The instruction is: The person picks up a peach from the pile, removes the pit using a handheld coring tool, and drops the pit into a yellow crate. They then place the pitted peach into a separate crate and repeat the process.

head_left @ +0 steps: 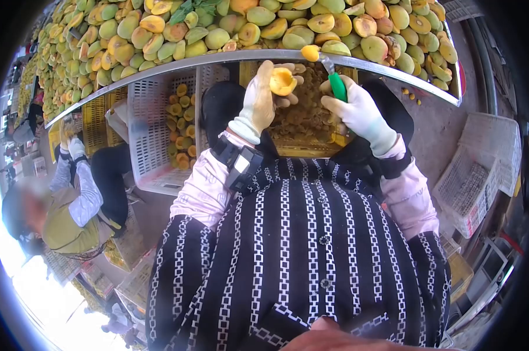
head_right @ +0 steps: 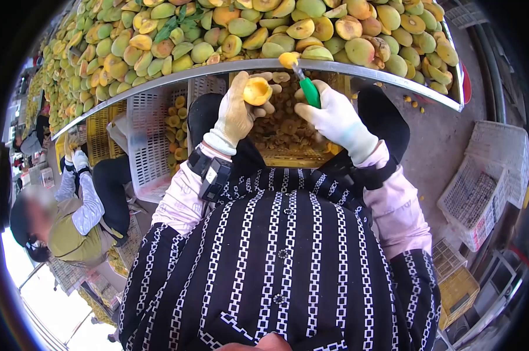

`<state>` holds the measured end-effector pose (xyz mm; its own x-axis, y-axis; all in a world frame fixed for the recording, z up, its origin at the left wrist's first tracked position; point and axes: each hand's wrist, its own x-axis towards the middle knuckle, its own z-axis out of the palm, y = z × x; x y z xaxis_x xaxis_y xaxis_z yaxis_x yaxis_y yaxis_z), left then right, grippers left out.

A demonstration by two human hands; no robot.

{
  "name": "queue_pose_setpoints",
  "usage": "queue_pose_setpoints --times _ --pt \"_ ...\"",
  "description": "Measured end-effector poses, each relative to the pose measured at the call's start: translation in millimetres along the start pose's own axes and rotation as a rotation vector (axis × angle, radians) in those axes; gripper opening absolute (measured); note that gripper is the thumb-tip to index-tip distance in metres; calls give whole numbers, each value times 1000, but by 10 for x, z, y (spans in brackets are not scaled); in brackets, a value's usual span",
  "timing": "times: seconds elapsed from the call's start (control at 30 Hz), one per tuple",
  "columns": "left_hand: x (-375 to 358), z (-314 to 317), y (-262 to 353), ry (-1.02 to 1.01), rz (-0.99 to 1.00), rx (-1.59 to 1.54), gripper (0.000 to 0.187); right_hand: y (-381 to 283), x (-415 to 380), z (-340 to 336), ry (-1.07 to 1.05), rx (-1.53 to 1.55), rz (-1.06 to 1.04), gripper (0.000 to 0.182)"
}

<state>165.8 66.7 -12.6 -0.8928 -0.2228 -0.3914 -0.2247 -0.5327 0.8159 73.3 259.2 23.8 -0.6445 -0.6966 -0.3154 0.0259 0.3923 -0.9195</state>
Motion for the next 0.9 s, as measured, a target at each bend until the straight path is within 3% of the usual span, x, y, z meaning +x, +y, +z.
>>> queue_pose_setpoints --times 0.03,0.1,0.17,0.23,0.27,0.3,0.37,0.43,0.47,0.5,0.53,0.57,0.63,0.67,0.73,0.77,0.83,0.9 --pt "-22 16 -13 -9 -7 5 54 15 18 53 188 -422 -164 41" --pt "-28 80 -65 -36 35 58 54 -245 -144 63 8 -110 167 48" --pt "-87 28 -77 -102 10 -147 50 -213 -167 72 5 -84 153 47" --pt "-302 -121 129 -144 53 -252 46 86 -109 77 143 -275 -36 46" --pt "-451 -267 266 -32 122 -121 44 351 -96 44 202 -343 -175 45" --pt "-627 -448 406 82 187 10 43 101 -201 -12 94 -202 179 42" --pt "-903 -977 539 368 374 564 36 247 -257 -96 54 -197 219 38" --pt "-1187 -1267 694 603 474 1370 27 269 -292 -72 75 -148 244 34" --pt "-1156 -1299 728 613 483 1375 27 289 -275 -16 108 -142 195 36" --pt "-1085 -1273 793 610 570 1235 26 140 -274 24 80 -103 294 38" --pt "-1004 -1220 859 602 653 1092 26 190 -242 93 109 -172 178 39" --pt "-882 -869 1027 554 492 809 25 240 -207 156 141 -241 62 39" --pt "-286 -874 953 452 562 871 29 91 -201 182 91 -244 -14 38" --pt "10 -736 961 450 610 1110 35 79 -211 174 93 -260 -89 38" --pt "560 -447 908 410 471 1114 51 99 -245 130 132 -306 -241 39" --pt "853 -397 836 375 513 1303 61 98 -282 88 149 -310 -234 39" --pt "1111 -97 834 425 352 1749 70 97 -385 -3 165 -336 -177 40" --pt "1288 -52 869 444 245 1806 69 167 -475 -55 188 -343 -140 41"
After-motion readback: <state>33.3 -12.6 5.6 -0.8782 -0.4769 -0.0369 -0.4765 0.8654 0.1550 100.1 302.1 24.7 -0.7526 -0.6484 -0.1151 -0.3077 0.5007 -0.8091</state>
